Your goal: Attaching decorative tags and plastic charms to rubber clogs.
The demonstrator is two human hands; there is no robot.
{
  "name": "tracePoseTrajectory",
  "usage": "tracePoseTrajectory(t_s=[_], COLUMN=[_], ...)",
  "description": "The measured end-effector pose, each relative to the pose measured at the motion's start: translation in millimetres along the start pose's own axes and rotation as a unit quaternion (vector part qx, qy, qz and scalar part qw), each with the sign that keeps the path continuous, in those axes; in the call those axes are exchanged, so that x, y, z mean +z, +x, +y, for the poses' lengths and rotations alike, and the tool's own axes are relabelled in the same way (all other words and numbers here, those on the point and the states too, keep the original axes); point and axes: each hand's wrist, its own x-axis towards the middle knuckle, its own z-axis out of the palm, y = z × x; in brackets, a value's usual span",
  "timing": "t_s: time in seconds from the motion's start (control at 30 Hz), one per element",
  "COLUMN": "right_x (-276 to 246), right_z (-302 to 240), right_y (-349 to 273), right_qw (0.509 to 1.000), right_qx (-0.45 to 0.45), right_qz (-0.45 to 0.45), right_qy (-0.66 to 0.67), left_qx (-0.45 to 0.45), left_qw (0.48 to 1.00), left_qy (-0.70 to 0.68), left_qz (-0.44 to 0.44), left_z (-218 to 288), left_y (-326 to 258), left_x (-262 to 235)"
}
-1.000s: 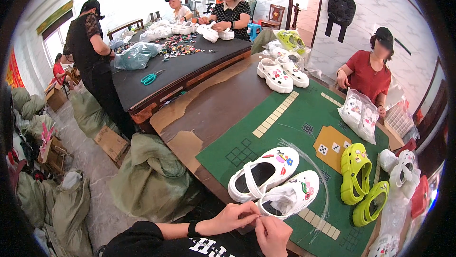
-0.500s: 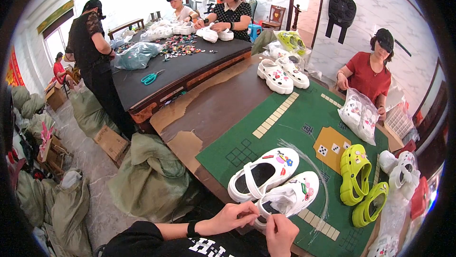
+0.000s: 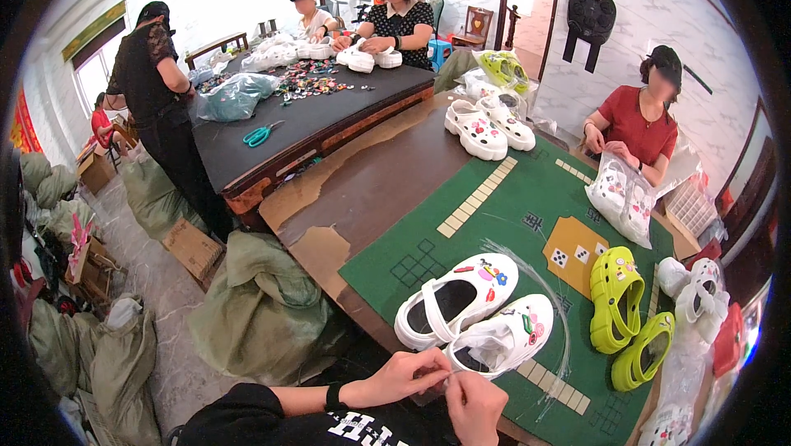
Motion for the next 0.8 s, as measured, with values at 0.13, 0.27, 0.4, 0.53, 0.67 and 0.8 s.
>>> tracePoseTrajectory(t_s=[0.13,0.27,0.4,0.53,0.67,0.8], right_x=[-13,-2,-10,-11,-9,-12], right_z=[3,1,5,4,5,5], right_y=[0,-2,-1,-1,-1,-1], right_qw=[0.996,0.999,0.994,1.0,0.998,0.999], right_qx=[0.083,-0.036,0.109,-0.005,0.046,0.043], right_qz=[-0.011,-0.031,-0.009,-0.007,-0.014,-0.018], right_qy=[-0.026,0.004,-0.026,-0.001,-0.045,-0.015], left_qx=[-0.028,-0.018,-0.035,-0.053,-0.038,-0.054], left_qw=[1.0,1.0,0.999,0.998,0.999,0.998], left_qy=[0.002,0.006,-0.001,-0.002,-0.004,-0.012], left_qz=[-0.011,-0.01,-0.013,-0.024,-0.019,-0.022], left_z=[-2,-2,-1,-1,2,-2], left_y=[-2,0,-2,1,1,-1], left_x=[-2,1,-2,2,1,0])
